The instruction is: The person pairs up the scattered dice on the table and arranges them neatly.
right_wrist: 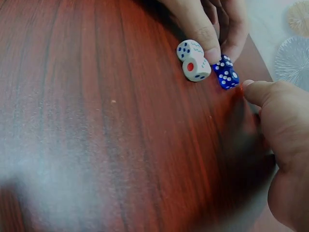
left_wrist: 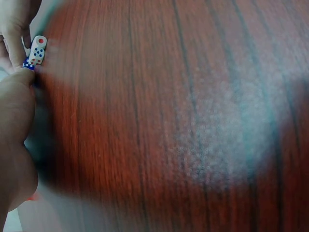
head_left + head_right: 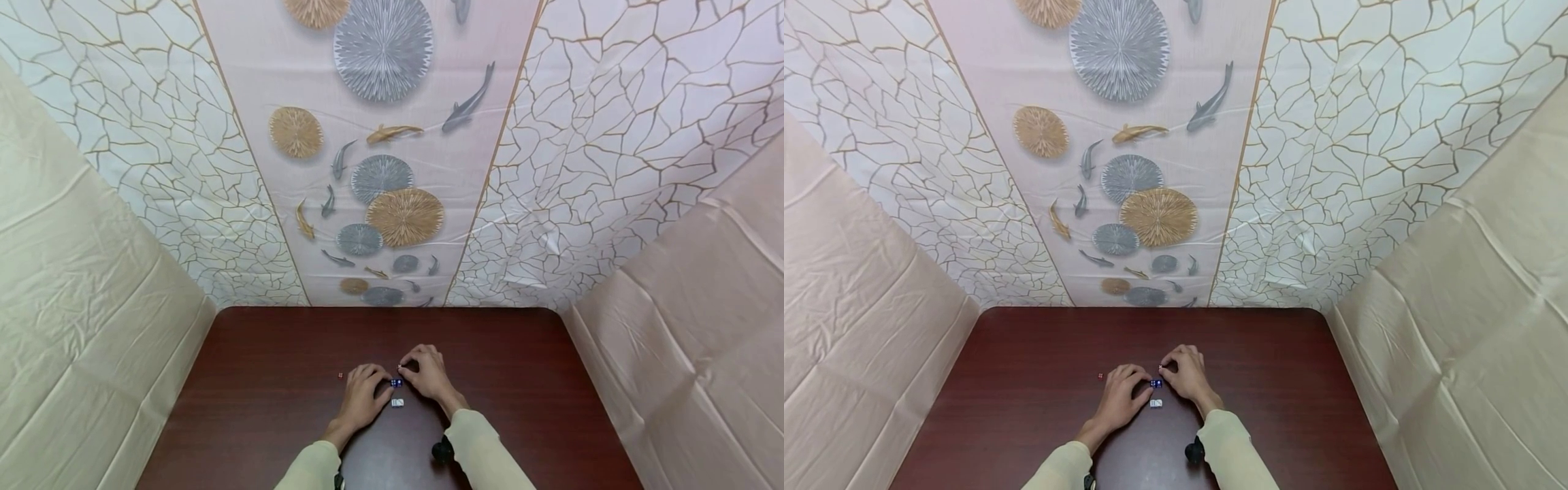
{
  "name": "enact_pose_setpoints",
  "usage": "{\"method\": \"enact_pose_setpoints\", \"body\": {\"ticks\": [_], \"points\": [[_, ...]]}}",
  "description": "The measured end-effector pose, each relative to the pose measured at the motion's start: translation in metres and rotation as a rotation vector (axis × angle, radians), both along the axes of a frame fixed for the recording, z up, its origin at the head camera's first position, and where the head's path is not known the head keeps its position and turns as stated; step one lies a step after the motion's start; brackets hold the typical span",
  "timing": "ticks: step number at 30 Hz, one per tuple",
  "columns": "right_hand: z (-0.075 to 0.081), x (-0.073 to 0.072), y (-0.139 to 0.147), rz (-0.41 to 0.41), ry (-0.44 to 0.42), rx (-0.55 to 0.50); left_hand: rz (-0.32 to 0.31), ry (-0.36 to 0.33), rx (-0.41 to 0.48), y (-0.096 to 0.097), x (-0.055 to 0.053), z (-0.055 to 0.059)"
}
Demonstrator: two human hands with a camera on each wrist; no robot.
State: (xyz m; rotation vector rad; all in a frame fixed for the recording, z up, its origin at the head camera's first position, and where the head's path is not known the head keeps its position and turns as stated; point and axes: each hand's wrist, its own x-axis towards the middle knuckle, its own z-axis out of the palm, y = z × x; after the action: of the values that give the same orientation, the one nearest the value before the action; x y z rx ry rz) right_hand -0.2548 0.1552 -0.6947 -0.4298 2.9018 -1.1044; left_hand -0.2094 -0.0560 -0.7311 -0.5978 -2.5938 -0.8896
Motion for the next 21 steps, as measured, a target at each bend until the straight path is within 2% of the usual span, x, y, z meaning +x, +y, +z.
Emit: {"method": "enact_pose_setpoints", "body": {"ticks": [4,12,21], "points": [[-0.004,0.0,-0.001,-0.019,-0.009,-0.014,0.0,-0.032,-0.007,0.0,0.0,0.001],[-0.007,0.002,-0.003,-0.019,0.018,-0.002,0.002,-0.042,-0.005,-0.001,0.001,0.002],[-0.008,0.005,-0.004,-0.014,0.025,0.01,-0.003,0.037,0.01,-0.002,-0.004,-0.013]]}}
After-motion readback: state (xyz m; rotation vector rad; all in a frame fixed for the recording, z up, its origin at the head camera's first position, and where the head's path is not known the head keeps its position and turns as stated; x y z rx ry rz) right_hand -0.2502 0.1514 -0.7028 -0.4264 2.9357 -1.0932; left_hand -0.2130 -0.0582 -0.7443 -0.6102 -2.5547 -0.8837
